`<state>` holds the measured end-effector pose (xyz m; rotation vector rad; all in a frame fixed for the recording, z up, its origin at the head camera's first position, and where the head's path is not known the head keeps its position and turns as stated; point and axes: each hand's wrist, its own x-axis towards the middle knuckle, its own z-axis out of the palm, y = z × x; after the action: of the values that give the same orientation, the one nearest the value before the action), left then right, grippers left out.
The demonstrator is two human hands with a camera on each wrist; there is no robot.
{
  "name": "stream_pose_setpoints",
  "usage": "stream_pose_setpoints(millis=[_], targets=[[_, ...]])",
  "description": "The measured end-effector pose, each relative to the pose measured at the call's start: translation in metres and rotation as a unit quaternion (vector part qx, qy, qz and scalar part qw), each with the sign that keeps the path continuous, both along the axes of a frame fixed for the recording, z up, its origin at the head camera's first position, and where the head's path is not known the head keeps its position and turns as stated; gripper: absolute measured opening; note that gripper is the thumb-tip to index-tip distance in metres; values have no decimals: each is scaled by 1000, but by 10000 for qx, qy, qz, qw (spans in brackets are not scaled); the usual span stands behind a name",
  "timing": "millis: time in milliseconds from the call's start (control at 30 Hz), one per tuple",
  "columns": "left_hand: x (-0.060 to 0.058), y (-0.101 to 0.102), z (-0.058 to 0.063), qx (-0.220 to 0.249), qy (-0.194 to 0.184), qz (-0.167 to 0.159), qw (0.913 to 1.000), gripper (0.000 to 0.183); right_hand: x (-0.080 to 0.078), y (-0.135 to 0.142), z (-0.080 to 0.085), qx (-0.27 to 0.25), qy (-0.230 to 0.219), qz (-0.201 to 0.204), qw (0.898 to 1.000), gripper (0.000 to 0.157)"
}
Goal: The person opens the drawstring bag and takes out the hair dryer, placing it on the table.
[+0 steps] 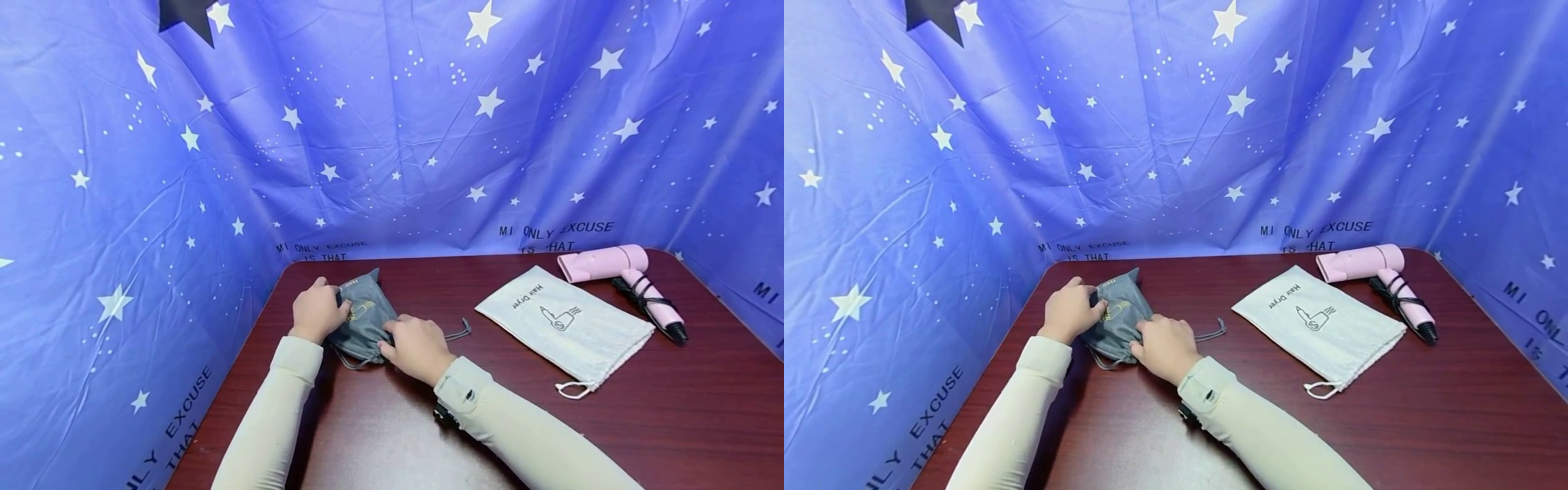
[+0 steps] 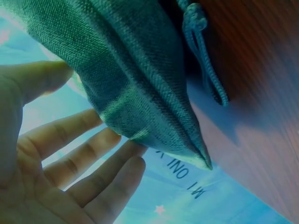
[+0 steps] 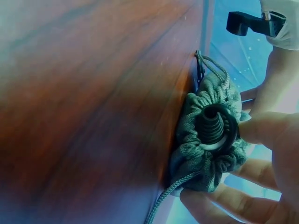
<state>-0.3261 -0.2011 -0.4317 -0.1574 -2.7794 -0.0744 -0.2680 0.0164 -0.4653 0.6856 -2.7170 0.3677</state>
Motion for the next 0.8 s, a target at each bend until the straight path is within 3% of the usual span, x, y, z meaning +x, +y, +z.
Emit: stream_pose_setpoints(millis=[800], targets=[[26,31,-7,-106,386,-244,9989,38,31,33,-5,-274,666,110,9973,33]])
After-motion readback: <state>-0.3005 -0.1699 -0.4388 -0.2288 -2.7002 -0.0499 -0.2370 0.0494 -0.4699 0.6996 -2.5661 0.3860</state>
